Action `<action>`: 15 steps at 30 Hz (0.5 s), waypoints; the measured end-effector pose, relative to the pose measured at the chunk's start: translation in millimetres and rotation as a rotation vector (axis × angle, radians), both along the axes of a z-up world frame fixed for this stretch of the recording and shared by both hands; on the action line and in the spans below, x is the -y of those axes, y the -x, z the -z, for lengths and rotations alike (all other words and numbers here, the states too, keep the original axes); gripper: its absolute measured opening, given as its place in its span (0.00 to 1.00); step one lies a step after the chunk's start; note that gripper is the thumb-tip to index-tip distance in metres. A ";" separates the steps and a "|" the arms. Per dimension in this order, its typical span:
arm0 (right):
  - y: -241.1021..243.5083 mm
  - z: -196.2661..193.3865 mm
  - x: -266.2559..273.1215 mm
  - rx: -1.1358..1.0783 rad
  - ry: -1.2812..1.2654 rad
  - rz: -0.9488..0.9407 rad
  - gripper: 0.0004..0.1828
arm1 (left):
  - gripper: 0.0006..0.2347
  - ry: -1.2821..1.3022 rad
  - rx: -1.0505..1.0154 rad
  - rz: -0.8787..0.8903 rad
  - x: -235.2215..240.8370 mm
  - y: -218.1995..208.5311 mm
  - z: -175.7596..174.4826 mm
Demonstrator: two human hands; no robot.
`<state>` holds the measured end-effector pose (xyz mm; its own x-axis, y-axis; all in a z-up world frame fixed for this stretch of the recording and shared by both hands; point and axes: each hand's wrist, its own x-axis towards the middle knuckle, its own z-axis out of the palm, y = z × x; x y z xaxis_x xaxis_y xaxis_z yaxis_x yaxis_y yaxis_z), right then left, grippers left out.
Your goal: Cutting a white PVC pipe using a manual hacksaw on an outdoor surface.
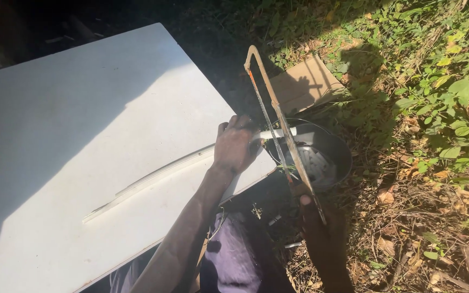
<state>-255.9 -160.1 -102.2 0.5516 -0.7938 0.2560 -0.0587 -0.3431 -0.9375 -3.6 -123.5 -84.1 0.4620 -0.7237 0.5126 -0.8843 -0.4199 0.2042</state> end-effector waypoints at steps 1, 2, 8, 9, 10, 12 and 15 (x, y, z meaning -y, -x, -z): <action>-1.4 0.6 -2.3 0.074 -0.068 -0.036 0.22 | 0.10 -0.025 0.027 -0.002 1.2 0.4 0.2; -3.7 0.8 -2.8 0.150 -0.133 -0.073 0.22 | 0.10 -0.048 0.055 -0.004 4.3 -0.1 -0.4; -6.4 -8.5 -10.4 0.094 -0.032 -0.114 0.23 | 0.14 -0.138 0.050 0.004 0.8 9.1 -7.8; -7.7 -5.6 -10.1 0.093 -0.032 -0.117 0.23 | 0.14 -0.138 0.050 0.001 0.8 6.8 -4.0; -8.9 -3.1 -8.2 0.083 -0.009 -0.100 0.22 | 0.15 -0.125 0.065 -0.001 3.0 4.7 0.0; -10.8 -0.7 -7.4 0.071 0.014 -0.084 0.21 | 0.16 -0.113 0.079 -0.002 3.4 4.7 0.8; -11.9 -1.9 -9.0 0.064 0.073 -0.083 0.20 | 0.14 -0.132 0.064 -0.019 1.3 9.7 -6.8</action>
